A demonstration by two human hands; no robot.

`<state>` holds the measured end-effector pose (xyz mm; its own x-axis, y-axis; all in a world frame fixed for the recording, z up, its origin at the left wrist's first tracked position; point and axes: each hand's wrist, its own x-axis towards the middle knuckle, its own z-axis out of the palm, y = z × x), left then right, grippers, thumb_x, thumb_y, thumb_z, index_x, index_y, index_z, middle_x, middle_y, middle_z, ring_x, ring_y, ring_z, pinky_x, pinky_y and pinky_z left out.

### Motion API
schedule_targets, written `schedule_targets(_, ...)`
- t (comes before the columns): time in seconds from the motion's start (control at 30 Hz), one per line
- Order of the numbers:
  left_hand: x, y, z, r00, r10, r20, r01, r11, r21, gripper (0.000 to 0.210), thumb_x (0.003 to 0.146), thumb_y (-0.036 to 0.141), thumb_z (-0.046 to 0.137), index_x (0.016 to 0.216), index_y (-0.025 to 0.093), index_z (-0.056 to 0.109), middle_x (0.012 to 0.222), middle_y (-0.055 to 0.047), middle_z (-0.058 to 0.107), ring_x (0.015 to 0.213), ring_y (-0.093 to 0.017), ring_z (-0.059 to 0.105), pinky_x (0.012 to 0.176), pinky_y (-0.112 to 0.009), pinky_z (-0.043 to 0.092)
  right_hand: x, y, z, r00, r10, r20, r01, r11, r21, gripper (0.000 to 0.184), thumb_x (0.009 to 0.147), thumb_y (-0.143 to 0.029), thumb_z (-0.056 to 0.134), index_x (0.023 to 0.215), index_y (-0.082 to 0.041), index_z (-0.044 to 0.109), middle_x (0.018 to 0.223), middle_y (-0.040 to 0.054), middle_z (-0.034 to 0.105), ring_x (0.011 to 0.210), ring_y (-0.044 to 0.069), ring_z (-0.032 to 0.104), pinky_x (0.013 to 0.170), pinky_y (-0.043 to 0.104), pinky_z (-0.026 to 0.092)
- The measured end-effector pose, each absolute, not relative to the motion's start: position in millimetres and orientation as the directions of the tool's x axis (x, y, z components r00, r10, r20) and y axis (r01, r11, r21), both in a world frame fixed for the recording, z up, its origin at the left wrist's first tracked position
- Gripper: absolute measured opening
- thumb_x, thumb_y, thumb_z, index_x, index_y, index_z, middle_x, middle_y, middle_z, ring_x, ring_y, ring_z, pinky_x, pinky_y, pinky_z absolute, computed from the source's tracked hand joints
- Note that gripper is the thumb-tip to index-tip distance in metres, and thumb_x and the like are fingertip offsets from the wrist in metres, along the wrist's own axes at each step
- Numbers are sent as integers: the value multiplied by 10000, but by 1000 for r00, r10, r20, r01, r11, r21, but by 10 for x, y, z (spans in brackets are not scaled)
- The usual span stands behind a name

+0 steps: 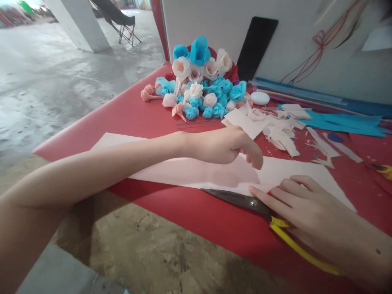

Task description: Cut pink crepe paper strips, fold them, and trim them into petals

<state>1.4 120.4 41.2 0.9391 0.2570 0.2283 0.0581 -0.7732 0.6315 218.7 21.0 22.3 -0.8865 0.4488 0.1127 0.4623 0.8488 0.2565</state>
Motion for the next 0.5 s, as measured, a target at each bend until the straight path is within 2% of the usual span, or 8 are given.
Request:
schedule_targets(0.1, 15, 1183, 465, 953, 240, 183, 70, -766, 639, 506, 666, -89, 298, 912, 135, 679, 956, -45, 699, 870, -130, 638, 793, -209, 489, 2376, 194, 224, -875, 473, 102, 482, 838, 255, 415, 764, -43, 352, 1127, -136, 531, 670, 14, 587, 651, 208, 476, 697, 325, 305)
schedule_targets(0.2, 40, 1145, 420, 967, 179, 179, 49, -825, 563, 404, 748, -26, 366, 965, 130, 670, 1017, -71, 682, 943, -160, 614, 835, -231, 470, 2594, 167, 211, -863, 497, 88, 504, 839, 203, 449, 751, -39, 367, 1157, -187, 490, 693, -3, 589, 668, 201, 481, 716, 322, 314)
schedule_targets(0.3, 66, 1110, 308, 976, 134, 169, 37, -875, 483, 391, 768, 7, 399, 1052, 110, 647, 1095, -97, 643, 1011, -187, 578, 856, -247, 457, 2779, 127, 184, -848, 527, 52, 528, 831, 176, 491, 762, -31, 367, 1210, -219, 443, 740, -11, 601, 725, 194, 497, 752, 328, 327)
schedule_targets(0.43, 85, 1083, 144, 975, 55, 216, -38, -914, 404, 369, 811, 65, 396, 1096, 103, 628, 1143, -115, 606, 1061, -204, 525, 933, -271, 414, 2917, 57, 128, -844, 534, 47, 528, 814, 241, 546, 758, -40, 363, 1271, -222, 406, 738, -4, 604, 721, 201, 503, 746, 356, 342)
schedule_targets(0.5, 88, 1077, 85, 967, 40, 252, -56, -930, 364, 355, 830, 103, 392, 1102, 101, 621, 1164, -122, 590, 1074, -214, 503, 967, -291, 385, 2936, 9, 95, -828, 558, 61, 550, 784, 288, 687, 715, -36, 374, 1367, -239, 305, 740, 0, 610, 719, 217, 512, 733, 379, 349)
